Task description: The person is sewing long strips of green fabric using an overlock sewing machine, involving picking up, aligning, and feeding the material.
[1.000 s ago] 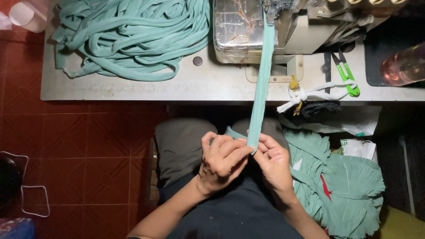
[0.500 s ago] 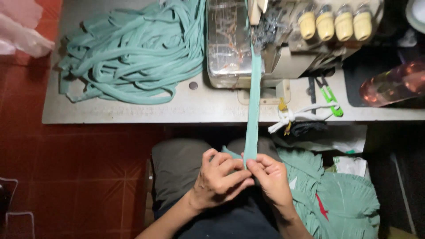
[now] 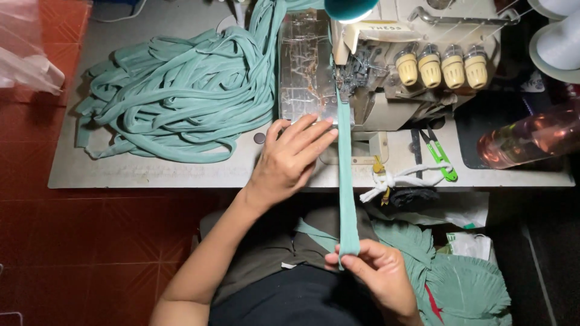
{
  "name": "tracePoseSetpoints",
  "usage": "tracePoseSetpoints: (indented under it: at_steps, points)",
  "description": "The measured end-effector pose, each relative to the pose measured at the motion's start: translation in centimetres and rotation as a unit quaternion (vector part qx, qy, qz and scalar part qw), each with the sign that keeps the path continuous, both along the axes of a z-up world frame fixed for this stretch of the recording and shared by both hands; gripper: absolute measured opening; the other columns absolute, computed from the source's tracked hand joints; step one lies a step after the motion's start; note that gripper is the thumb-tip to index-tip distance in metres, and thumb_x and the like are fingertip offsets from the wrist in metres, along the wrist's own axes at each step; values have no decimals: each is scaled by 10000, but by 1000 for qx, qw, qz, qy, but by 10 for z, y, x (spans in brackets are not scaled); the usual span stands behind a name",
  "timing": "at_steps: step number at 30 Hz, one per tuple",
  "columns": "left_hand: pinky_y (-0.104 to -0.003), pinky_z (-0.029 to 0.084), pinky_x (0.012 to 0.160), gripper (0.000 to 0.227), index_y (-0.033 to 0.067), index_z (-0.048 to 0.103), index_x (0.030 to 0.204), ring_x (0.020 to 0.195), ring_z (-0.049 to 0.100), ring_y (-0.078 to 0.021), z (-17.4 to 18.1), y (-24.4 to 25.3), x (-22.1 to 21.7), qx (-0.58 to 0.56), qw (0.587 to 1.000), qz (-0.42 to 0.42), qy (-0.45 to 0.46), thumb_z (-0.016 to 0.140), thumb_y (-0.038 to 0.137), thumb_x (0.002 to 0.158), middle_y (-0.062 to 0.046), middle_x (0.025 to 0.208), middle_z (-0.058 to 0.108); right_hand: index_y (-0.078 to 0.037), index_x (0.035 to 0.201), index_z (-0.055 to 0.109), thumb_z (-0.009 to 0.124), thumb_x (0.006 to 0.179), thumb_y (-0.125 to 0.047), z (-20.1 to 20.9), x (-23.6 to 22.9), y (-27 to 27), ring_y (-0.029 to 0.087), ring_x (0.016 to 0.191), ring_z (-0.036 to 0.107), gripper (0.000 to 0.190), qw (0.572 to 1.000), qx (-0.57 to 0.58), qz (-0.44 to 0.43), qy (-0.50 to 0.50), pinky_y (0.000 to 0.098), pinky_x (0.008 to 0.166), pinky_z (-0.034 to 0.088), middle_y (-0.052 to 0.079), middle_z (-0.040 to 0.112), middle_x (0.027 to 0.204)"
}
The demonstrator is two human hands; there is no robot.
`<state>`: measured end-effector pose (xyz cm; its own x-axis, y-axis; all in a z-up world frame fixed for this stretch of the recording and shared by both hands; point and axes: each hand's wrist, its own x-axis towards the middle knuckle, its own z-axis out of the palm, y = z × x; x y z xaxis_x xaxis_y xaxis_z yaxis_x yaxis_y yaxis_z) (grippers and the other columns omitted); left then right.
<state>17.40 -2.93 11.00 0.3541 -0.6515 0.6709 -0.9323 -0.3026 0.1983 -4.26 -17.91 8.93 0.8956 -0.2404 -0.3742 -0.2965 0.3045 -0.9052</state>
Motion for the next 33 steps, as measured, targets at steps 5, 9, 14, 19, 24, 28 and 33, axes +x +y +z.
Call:
tracePoseSetpoints:
  at_steps: [5,9,14,19,24,28,33]
  points:
    - [-455,345,932,372,81,564,1313,1267,557,-310,2,-7,5,32,998,17,-56,579,50,943,-98,1379,572,71,825,768,698,782,8,-5,-5,5,270,708,806,104,998,-48,-16,32,329,719,639,203,839,818]
    - [-446,359,903,310,138,577,1310,1242,578,-297,-3,-10,7,32,996,30,-81,521,117,1006,-61,1382,573,80,866,784,693,793,-31,-10,2,3,276,714,819,161,996,-69,-19,44,303,708,638,196,842,830]
    - [-437,368,885,295,141,584,1295,1215,588,-280,1,-12,6,34,995,42,-87,507,112,1012,-50,1369,582,72,924,719,680,805,-39,-20,19,-1,296,694,800,167,999,-49,-21,3,338,715,642,231,814,825]
    - [-431,394,851,327,183,567,1269,1152,603,-247,9,-15,7,52,989,71,-119,488,65,974,-35,1350,580,96,1035,671,684,798,-40,-33,40,-8,310,611,732,273,998,34,-40,-24,351,666,603,268,764,799]
    - [-432,414,848,402,178,536,1320,1141,595,-229,5,-17,13,88,981,83,-150,517,32,946,-63,1386,548,82,1053,657,666,824,-20,-28,66,-10,300,636,711,251,994,81,-57,-47,347,670,601,259,733,827]
    - [-399,394,845,570,213,490,1391,1158,574,-222,3,-21,17,129,974,104,-154,558,28,857,-55,1440,500,80,1018,655,664,838,-45,-33,88,-15,302,631,709,220,994,37,-50,-89,335,683,581,244,740,838]
    - [-418,287,899,350,187,541,1332,1141,516,-240,-2,-25,24,33,991,73,-105,375,183,1025,-57,1309,562,84,1066,629,630,886,-48,-23,116,-14,273,688,738,223,981,-31,-68,-178,379,695,610,243,720,841]
